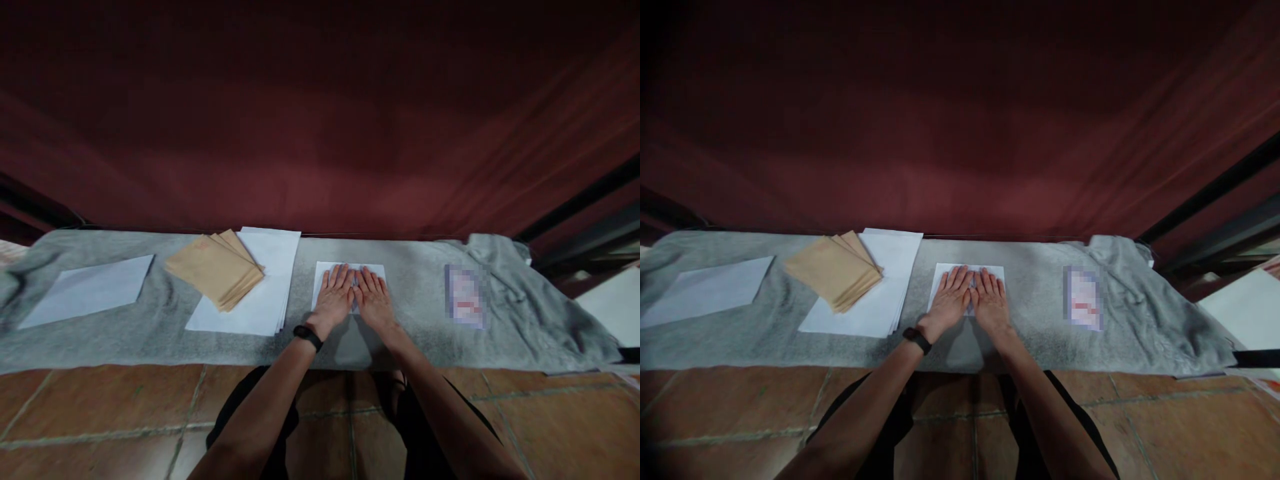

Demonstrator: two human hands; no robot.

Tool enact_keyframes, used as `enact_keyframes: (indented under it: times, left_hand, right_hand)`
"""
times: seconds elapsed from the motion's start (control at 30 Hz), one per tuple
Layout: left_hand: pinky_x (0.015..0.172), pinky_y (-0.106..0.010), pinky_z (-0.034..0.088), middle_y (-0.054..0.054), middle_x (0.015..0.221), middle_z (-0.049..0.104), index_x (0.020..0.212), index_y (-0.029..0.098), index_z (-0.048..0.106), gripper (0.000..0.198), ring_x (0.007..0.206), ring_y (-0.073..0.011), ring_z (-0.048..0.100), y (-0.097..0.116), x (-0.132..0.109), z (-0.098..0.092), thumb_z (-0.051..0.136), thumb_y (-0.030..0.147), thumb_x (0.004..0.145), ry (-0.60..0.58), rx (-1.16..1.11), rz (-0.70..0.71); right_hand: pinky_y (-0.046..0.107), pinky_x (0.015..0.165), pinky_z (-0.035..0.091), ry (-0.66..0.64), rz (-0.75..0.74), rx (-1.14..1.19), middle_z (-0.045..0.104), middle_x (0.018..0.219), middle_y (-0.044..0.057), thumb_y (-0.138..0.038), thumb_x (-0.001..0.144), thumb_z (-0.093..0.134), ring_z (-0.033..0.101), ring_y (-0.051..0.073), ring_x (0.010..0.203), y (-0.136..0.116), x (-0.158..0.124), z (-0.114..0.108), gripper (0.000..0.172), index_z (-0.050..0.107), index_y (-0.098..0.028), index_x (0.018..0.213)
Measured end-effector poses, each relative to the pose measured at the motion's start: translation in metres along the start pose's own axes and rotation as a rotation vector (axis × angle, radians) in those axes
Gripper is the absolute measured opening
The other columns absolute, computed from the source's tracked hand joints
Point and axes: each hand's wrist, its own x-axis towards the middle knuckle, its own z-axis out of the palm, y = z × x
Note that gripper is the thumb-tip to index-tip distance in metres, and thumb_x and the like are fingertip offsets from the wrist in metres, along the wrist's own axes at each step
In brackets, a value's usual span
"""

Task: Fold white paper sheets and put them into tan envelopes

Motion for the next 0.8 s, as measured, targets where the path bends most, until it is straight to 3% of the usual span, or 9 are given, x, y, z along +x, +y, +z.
enact_keyframes:
  times: [0.37,0.8]
  left_hand:
    - [0.129,-0.051,0.015,-0.006,0.167,0.031,0.158,0.017,0.036,0.056,0.157,-0.0259,0.021,-0.001,0.007,0.001,0.029,0.03,0.104,-0.037,0.006,-0.014]
    - [0.128,-0.043,0.019,-0.014,0.166,0.032,0.159,0.008,0.031,0.061,0.156,-0.0232,0.023,-0.035,-0.013,-0.004,0.025,0.037,0.106,0.007,0.081,-0.105]
  right_hand:
    - [0.051,0.122,0.027,0.017,0.003,0.003,0.037,0.164,0.013,-0.037,0.108,0.028,0.036,0.03,0.151,0.005,0.003,0.004,0.054,0.042,-0.018,0.156]
    - [0.052,0.119,0.031,0.139,0.052,-0.043,0.043,0.158,0.024,-0.042,0.107,0.035,0.044,0.034,0.145,0.024,-0.008,0.004,0.062,0.04,-0.004,0.154]
